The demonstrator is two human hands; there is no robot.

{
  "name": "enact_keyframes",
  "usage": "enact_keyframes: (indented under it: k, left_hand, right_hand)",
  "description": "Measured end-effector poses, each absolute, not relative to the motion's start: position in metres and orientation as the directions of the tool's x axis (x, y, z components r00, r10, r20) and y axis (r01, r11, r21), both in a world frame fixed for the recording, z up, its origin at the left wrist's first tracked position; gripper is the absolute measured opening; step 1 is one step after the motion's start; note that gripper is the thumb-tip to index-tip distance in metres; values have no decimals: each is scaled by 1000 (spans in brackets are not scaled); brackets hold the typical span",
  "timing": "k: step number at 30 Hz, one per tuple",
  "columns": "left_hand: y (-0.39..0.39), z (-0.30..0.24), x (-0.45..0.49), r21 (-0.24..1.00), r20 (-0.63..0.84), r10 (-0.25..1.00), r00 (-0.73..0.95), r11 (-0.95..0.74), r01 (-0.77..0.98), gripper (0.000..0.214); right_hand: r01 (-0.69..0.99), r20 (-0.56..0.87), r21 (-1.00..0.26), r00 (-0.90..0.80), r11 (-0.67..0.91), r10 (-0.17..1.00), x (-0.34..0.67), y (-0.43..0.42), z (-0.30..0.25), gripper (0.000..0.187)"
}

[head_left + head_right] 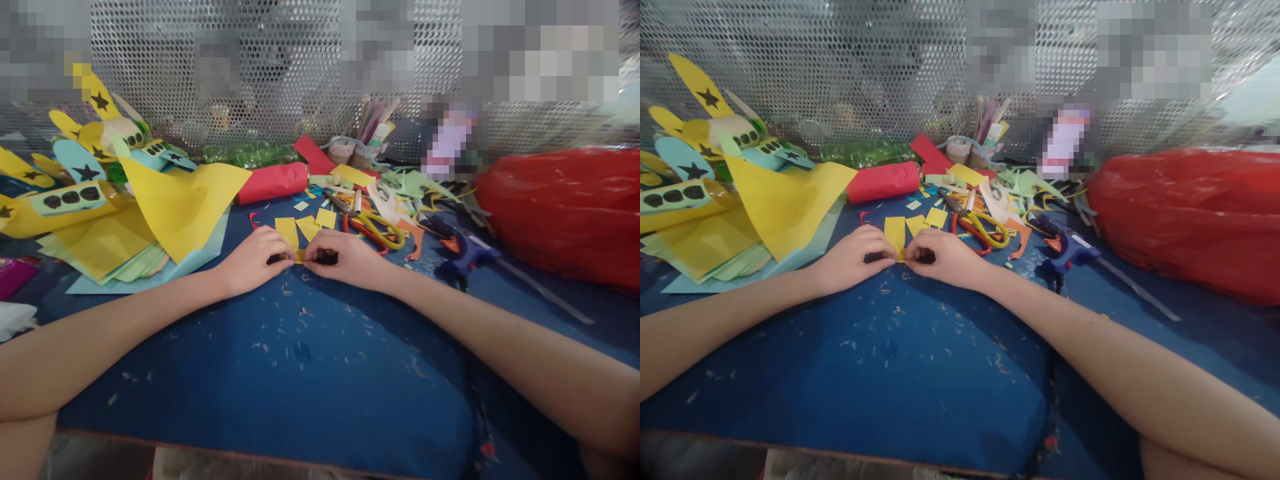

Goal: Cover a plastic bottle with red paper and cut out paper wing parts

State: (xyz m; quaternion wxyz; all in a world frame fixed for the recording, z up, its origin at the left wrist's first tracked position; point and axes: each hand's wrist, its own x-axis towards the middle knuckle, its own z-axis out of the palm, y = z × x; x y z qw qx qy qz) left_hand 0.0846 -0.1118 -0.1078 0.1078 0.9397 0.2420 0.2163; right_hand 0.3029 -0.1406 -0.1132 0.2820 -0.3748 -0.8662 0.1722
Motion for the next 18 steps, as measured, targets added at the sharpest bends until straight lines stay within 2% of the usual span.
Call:
enact_keyframes:
  k: [18]
  left_hand:
    - [-110, -111, 83, 272, 399, 457, 795, -887, 373, 11]
  right_hand:
    - [620, 295, -565, -464, 544, 835, 300, -140, -112, 8]
